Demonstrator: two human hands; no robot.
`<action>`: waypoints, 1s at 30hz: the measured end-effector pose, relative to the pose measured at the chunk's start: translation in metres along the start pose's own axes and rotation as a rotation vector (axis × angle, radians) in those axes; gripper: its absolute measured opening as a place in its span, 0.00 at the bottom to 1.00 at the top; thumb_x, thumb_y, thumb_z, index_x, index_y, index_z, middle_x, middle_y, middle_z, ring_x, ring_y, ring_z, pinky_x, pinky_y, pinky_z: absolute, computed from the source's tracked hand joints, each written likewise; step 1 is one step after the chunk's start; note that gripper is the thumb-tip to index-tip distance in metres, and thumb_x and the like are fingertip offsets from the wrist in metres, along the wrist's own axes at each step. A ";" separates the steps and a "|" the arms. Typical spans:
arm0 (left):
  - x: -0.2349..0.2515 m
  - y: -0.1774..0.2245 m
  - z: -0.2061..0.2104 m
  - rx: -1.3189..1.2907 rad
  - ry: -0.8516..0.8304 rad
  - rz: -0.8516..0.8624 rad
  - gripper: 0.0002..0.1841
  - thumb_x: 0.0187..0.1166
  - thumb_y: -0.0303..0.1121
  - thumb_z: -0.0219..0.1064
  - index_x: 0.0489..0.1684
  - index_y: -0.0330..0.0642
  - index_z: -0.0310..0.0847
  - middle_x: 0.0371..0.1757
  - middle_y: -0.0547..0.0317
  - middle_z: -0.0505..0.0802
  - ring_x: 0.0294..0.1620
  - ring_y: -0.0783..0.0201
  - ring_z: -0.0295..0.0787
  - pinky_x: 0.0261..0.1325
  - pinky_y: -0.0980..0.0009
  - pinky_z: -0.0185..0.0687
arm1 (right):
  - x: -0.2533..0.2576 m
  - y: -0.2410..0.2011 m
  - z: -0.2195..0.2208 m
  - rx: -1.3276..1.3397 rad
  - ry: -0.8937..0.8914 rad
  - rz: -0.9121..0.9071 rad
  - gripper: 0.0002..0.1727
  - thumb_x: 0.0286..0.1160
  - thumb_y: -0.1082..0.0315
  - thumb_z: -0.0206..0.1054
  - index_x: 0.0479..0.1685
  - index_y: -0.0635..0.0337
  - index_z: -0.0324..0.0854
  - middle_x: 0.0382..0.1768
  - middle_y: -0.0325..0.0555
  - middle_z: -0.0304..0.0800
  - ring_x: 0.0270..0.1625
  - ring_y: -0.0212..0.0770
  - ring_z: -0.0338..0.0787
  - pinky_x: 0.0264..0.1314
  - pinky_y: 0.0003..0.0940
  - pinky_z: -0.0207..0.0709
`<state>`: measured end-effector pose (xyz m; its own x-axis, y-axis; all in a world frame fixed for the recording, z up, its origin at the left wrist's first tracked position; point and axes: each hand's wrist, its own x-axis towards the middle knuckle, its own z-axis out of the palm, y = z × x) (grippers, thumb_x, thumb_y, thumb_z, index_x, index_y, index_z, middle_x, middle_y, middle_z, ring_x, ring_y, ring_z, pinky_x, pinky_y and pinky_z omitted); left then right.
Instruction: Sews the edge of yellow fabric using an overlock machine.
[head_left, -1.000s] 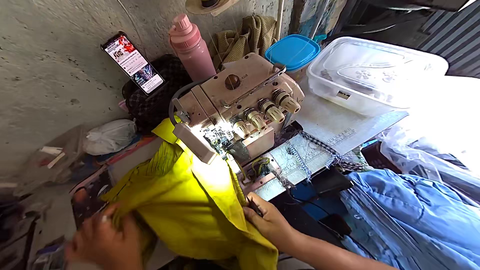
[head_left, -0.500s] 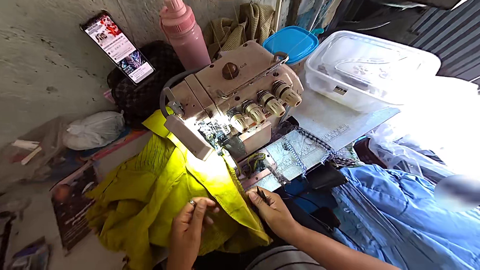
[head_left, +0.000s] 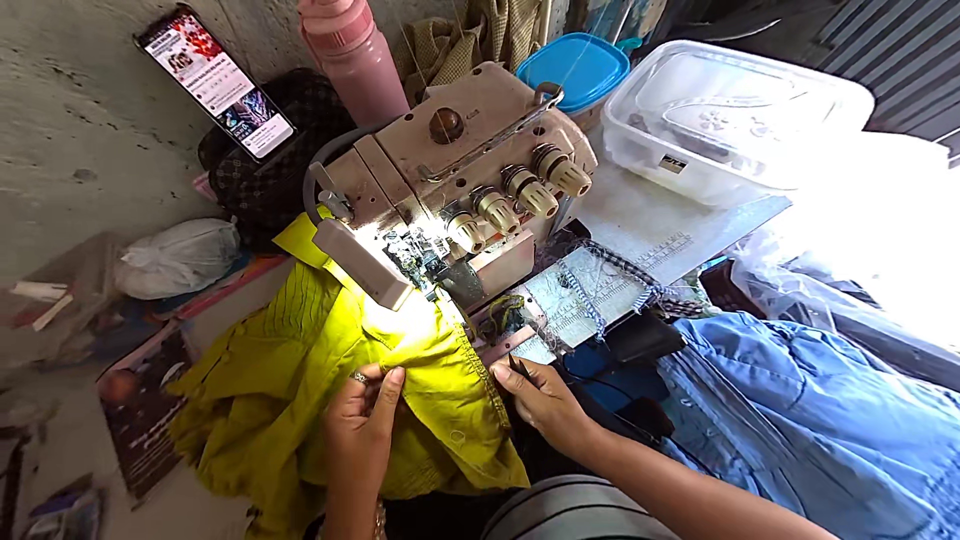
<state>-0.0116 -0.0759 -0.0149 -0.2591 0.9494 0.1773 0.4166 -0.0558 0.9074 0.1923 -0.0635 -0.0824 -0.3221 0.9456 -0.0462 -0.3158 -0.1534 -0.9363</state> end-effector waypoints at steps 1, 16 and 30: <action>-0.001 -0.001 0.000 0.002 -0.001 0.003 0.02 0.80 0.26 0.64 0.40 0.45 0.82 0.26 0.83 0.89 0.23 0.88 0.83 0.26 0.89 0.79 | 0.000 -0.001 0.000 0.005 0.002 0.007 0.15 0.91 0.62 0.52 0.40 0.51 0.83 0.26 0.18 0.77 0.19 0.10 0.65 0.21 0.08 0.58; -0.001 0.002 0.000 0.042 -0.005 0.007 0.02 0.79 0.27 0.64 0.40 0.44 0.82 0.27 0.84 0.88 0.24 0.90 0.82 0.26 0.91 0.77 | 0.029 -0.004 0.005 -0.103 0.027 -0.123 0.12 0.89 0.64 0.56 0.45 0.59 0.85 0.37 0.27 0.85 0.41 0.14 0.82 0.48 0.14 0.76; 0.006 0.033 0.033 0.769 0.132 0.640 0.15 0.87 0.45 0.56 0.54 0.51 0.88 0.60 0.53 0.91 0.65 0.51 0.80 0.67 0.54 0.64 | 0.038 -0.004 0.017 -0.224 0.043 -0.129 0.11 0.85 0.61 0.63 0.39 0.60 0.82 0.31 0.29 0.82 0.34 0.15 0.79 0.41 0.13 0.74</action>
<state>0.0296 -0.0618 0.0039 0.1357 0.7663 0.6279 0.9480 -0.2846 0.1425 0.1663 -0.0317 -0.0751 -0.2527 0.9652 0.0679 -0.1447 0.0317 -0.9890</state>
